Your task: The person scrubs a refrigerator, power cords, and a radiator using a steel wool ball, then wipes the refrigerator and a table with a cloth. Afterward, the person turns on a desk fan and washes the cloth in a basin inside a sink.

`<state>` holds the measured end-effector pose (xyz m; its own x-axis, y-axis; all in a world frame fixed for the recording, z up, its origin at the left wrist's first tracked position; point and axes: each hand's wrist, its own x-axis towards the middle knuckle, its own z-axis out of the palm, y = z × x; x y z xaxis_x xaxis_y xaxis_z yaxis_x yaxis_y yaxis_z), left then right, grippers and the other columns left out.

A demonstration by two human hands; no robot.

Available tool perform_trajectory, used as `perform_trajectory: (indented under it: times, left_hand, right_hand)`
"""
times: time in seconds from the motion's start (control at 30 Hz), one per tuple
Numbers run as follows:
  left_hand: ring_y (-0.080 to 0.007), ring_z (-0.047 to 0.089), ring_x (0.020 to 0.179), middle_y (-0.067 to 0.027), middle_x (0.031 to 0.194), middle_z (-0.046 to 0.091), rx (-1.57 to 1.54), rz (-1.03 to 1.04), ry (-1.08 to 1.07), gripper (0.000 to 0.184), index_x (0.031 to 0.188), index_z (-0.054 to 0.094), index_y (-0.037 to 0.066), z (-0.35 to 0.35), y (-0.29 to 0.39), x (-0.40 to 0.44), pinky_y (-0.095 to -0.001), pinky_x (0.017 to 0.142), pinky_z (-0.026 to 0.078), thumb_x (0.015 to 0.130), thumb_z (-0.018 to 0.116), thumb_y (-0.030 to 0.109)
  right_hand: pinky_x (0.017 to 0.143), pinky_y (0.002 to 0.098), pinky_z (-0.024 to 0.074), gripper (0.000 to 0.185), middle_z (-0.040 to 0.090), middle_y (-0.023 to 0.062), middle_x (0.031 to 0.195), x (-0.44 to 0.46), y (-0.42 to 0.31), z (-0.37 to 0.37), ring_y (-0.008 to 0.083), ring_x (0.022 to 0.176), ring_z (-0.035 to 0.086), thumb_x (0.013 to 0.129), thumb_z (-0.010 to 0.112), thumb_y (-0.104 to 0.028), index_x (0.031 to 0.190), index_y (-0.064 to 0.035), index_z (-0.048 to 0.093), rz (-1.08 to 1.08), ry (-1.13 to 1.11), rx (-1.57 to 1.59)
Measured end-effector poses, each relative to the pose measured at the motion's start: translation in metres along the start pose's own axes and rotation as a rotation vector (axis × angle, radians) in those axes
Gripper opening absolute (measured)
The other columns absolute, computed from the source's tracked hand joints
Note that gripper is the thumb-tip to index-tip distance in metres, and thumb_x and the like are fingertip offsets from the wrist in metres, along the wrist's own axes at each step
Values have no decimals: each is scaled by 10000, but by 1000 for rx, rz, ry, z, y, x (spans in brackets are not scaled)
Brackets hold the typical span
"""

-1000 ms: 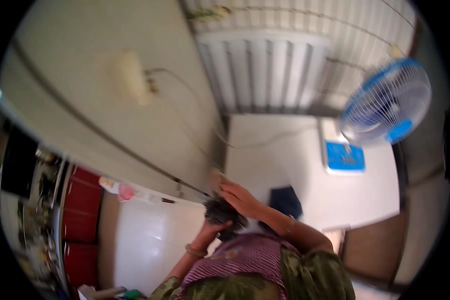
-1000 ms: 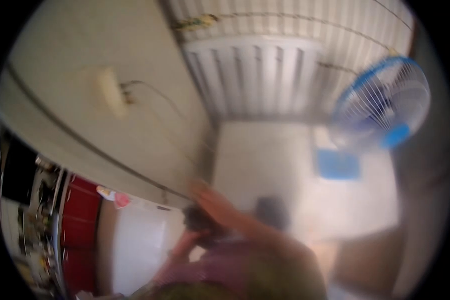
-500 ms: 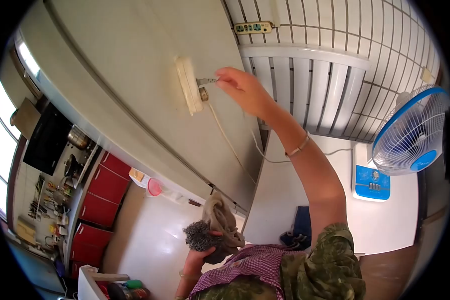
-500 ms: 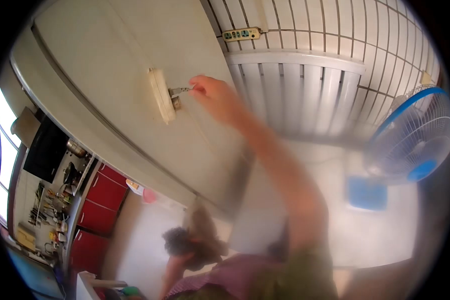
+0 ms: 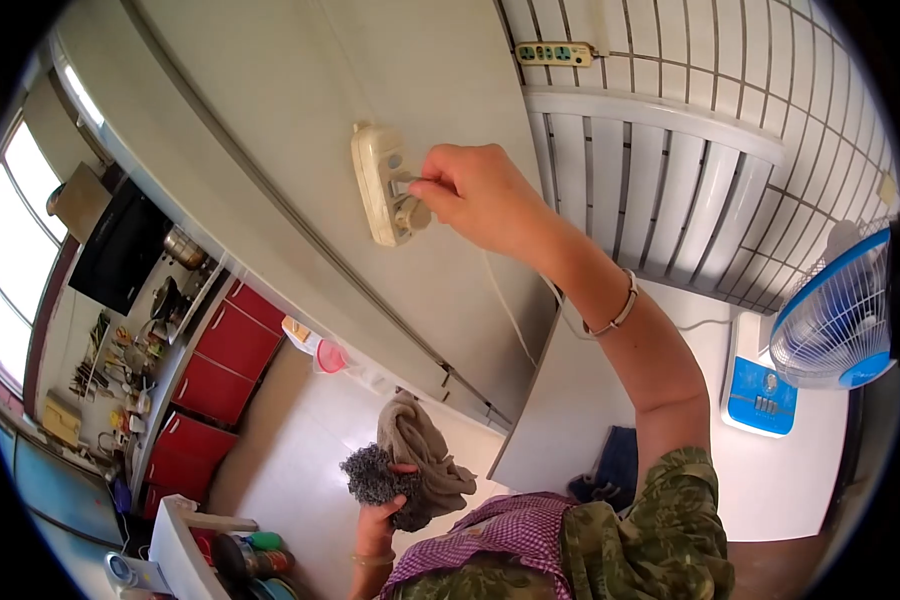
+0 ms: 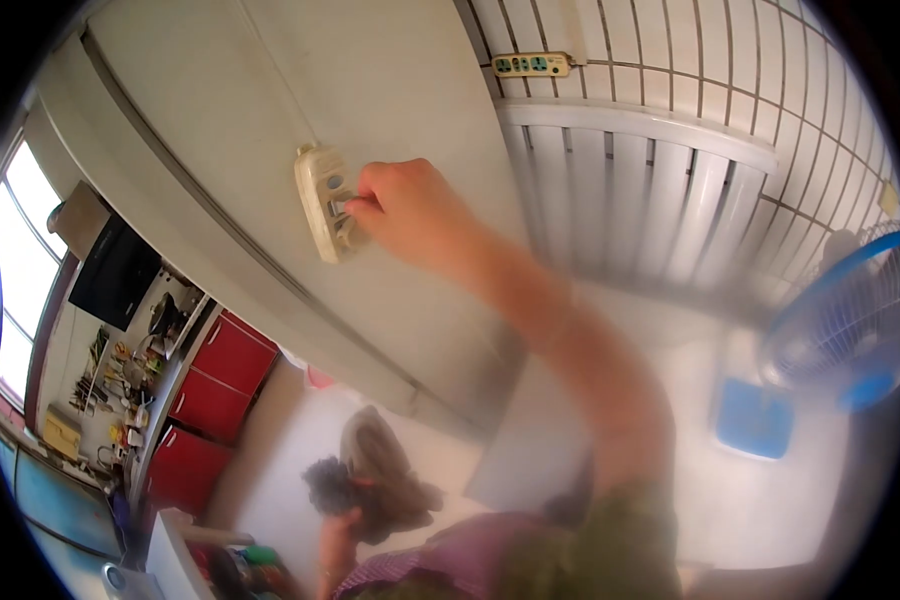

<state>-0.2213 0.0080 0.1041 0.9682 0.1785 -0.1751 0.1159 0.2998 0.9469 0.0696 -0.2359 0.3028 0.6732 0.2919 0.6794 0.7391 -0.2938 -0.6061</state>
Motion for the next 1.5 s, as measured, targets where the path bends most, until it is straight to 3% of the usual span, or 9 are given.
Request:
perform_trajectory:
  times: [0.33,0.63,0.83,0.93,1.07,1.13,1.23,1.4,1.5]
  left_hand:
    - [-212,572,1078,-89,1139,629,15,-15,-86,566,1195,613,14,-3,0,-1,-358,978,429,688,773,210]
    - [-202,561,1097,-74,1164,616,-22,-27,-198,555,1207,601,18,-11,-7,12,-349,980,429,693,757,159]
    - [-206,584,1061,-91,1133,629,-53,6,-153,579,1224,588,0,-14,-6,2,-342,963,451,693,757,156]
    - [-207,590,1046,-98,1119,630,-62,2,-116,571,1220,586,-6,-16,-7,-1,-339,947,463,700,753,160]
    - [-233,585,1051,-103,1125,605,-65,-73,-44,569,1226,562,2,-25,-19,-12,-366,964,462,724,744,200]
    - [-258,565,1096,-121,1171,580,-99,-28,-84,588,1248,535,4,-30,-27,-2,-391,993,447,737,732,219]
    - [-290,536,1152,-151,1225,546,-208,-91,-119,623,1273,508,10,-36,-38,0,-416,1019,429,739,715,253]
    - [-256,544,1155,-137,1217,565,-48,-174,-114,592,1277,523,11,-22,-14,-2,-385,1004,442,752,713,208]
    - [-254,546,1151,-136,1214,568,-21,-212,-104,590,1275,525,11,-16,-16,1,-384,1002,444,752,715,205]
  right_hand:
    - [522,309,460,217,617,99,656,8,-11,8,147,545,608,903,632,-165,809,29,606,39,0,-75]
    - [551,262,441,193,609,44,654,-1,-26,-11,100,596,569,921,624,-202,885,-13,632,264,-115,27]
    - [603,252,457,251,608,33,684,-19,8,-8,86,641,566,905,652,-211,1080,-35,614,142,-5,-71]
    - [674,281,506,344,656,72,789,-25,30,-1,131,710,628,895,661,-201,1186,-36,579,47,92,-126]
    - [863,403,511,408,658,175,1051,-38,23,-9,307,965,646,870,662,-199,1221,-21,554,51,108,-192]
    - [806,453,498,395,631,163,981,-44,34,0,358,873,618,803,688,-140,1162,-31,566,-302,544,-399]
    - [834,435,493,332,620,161,1014,-81,17,-10,344,905,618,816,656,-93,1136,-37,584,-235,691,-233]
    - [640,262,521,229,661,118,900,-213,70,-10,169,724,645,905,583,-31,1132,-34,606,259,385,-188]
    - [598,268,521,207,659,76,769,-326,104,-26,124,647,627,922,568,-54,1120,-47,627,519,378,-145]
